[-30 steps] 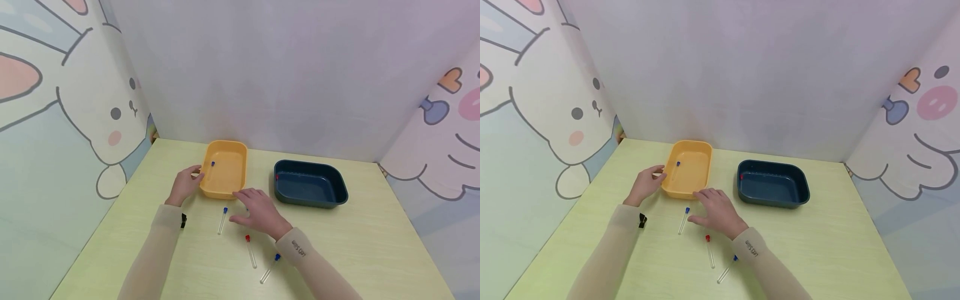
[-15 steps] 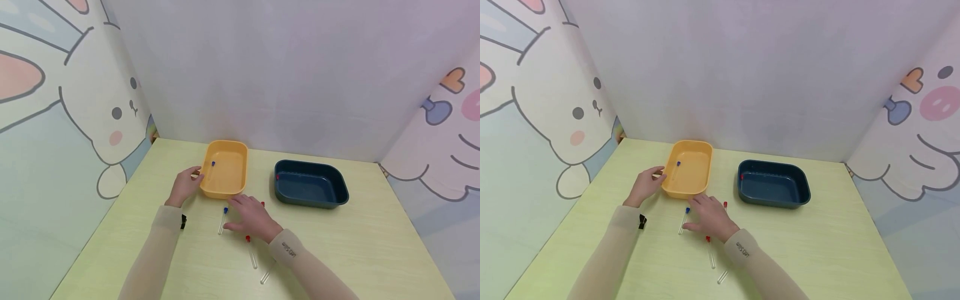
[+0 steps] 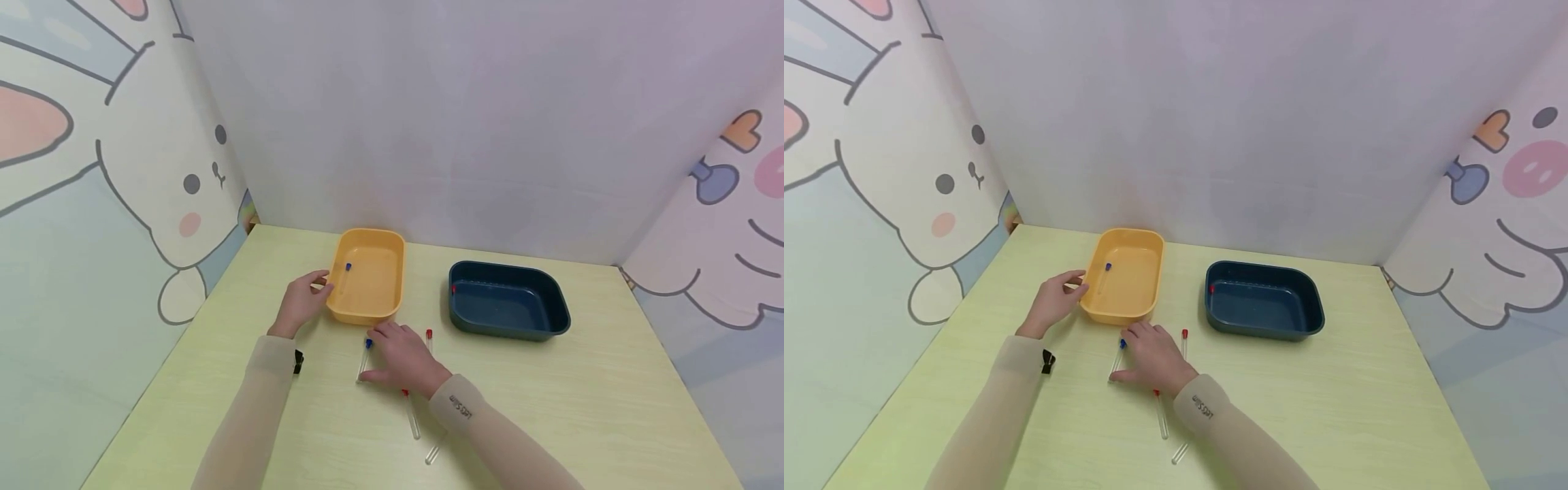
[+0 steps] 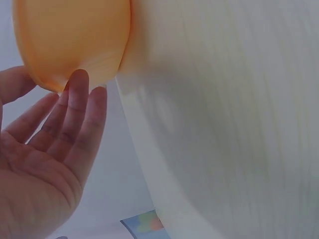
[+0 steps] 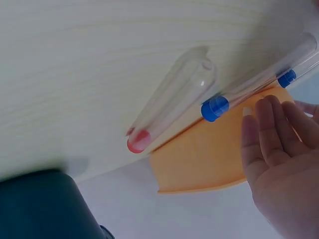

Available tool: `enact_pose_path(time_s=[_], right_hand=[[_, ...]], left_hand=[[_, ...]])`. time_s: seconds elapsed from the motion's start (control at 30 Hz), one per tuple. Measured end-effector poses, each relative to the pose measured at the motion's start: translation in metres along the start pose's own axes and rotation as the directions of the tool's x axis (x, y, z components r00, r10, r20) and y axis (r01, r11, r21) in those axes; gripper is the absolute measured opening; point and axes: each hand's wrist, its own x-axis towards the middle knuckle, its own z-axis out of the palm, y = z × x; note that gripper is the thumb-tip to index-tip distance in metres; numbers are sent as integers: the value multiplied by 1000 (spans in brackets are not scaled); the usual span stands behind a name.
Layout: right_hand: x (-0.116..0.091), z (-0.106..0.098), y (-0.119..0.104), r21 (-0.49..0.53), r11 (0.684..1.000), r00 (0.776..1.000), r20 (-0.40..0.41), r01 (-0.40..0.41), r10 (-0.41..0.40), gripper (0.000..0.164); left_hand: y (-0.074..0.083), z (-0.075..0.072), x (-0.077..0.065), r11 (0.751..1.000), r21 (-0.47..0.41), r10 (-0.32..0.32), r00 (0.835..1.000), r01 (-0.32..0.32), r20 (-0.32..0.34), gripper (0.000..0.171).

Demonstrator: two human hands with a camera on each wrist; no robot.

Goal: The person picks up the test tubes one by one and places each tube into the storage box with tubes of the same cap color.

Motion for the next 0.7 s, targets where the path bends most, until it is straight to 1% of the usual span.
enact_pose_path(time_s=[0.13, 0.4, 0.63, 0.7], right_hand=[[0, 1, -1, 2, 1000, 1000, 7, 2, -2, 90], [2, 2, -8, 5, 1000, 999, 30, -18, 18, 86], [6, 4, -13, 10, 999, 998, 47, -35, 35, 84], [7, 5, -15, 7, 999, 998, 47, -41, 40, 83]], left_hand=[[-2, 0, 1, 1000, -17, 3, 1000, -3, 1, 44], [-3, 0, 2, 1000, -11, -1, 1000, 1, 5, 44], [-4, 2, 3, 999, -11, -35, 999, 35, 10, 44], [-4, 2, 4, 999, -11, -30, 1000, 30, 9, 45]])
